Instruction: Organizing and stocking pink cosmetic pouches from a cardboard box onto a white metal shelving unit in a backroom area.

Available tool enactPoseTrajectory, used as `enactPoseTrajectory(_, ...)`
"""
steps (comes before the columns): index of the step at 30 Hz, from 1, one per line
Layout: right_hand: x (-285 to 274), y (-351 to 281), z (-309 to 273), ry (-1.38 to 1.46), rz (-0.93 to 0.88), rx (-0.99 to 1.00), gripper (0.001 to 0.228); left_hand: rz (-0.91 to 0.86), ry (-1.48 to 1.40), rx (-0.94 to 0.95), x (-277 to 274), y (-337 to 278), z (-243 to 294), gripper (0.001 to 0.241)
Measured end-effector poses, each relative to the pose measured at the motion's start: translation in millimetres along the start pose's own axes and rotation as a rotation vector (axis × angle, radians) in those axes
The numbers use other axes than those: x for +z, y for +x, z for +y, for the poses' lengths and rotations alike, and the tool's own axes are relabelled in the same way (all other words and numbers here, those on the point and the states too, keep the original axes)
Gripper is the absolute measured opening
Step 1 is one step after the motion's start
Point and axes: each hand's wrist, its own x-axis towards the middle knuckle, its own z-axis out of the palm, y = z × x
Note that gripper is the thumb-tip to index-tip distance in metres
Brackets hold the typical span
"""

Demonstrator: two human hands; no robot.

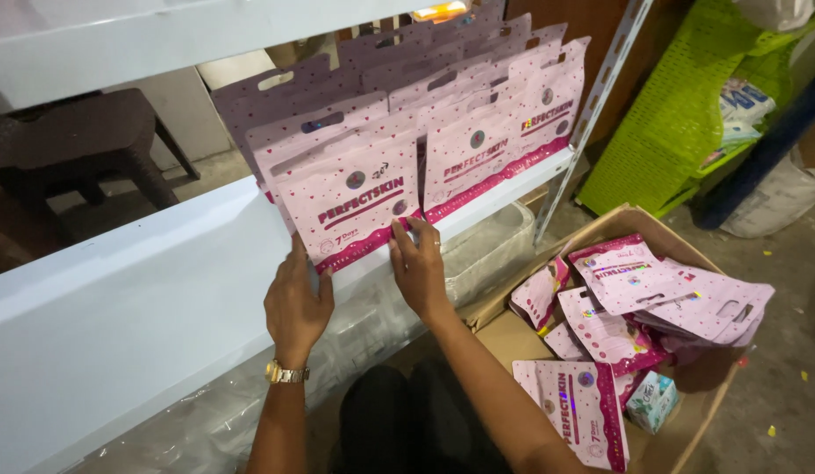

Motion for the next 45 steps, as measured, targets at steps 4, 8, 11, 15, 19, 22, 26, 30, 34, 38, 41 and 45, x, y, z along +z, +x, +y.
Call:
enactPoseTrajectory(4, 0, -3, 5, 0.017, 0.003, -0.01, 0.03, 0.029, -0.032, -0.052, -17, 4, 22, 0.084)
enactPoseTrajectory(8, 1, -8, 17, -0.005, 0.008, -0.03, 0.03, 0.079, -0.03, -0.054, -8, -1, 24, 0.085)
enactPoseTrajectory(11, -8, -19, 25, 0.092, 0.039, -0.056, 0.022, 0.241, -0.151, -0.045, 16, -18, 17, 0.069)
enactPoseTrajectory(15, -43, -41, 48, 0.194, 0.094, 0.093, 0.028, 0.36, -0.401, 0.046, 59, -36, 28, 0.042)
enactPoseTrajectory(19, -87, -98, 115, 0.084, 0.107, 0.289, 0.035, 0.146, -0.595, 0.207, 114, -51, 66, 0.031)
enactPoseTrajectory(22, -138, -148, 169, -0.069, 0.145, 0.319, 0.032, -0.042, -0.712, 0.213, 146, -66, 114, 0.029)
enactPoseTrajectory(26, -217, -209, 203, -0.267, 0.163, 0.471, 0.04, -0.191, -0.841, 0.355, 214, -106, 159, 0.037)
enactPoseTrajectory(30, -271, -267, 227, -0.51, 0.062, 0.771, 0.046, -0.65, -0.851, 0.126, 275, -158, 180, 0.046)
enactPoseTrajectory(34, -273, -364, 287, -0.356, -0.215, 1.321, 0.041, -0.865, -0.926, 0.075, 323, -203, 172, 0.048)
enactPoseTrajectory(38, -265, -342, 257, -0.54, -0.31, 1.107, 0.034, -0.759, -0.909, 0.094, 383, -237, 129, 0.046)
enactPoseTrajectory(41, -254, -355, 280, -0.412, -0.119, 0.888, 0.035, -0.819, -0.906, -0.17, 400, -238, 111, 0.051)
enactPoseTrajectory(45, -250, -313, 268, 0.052, 0.223, 1.01, 0.031, -0.825, -1.112, -0.458, 376, -219, 122, 0.076)
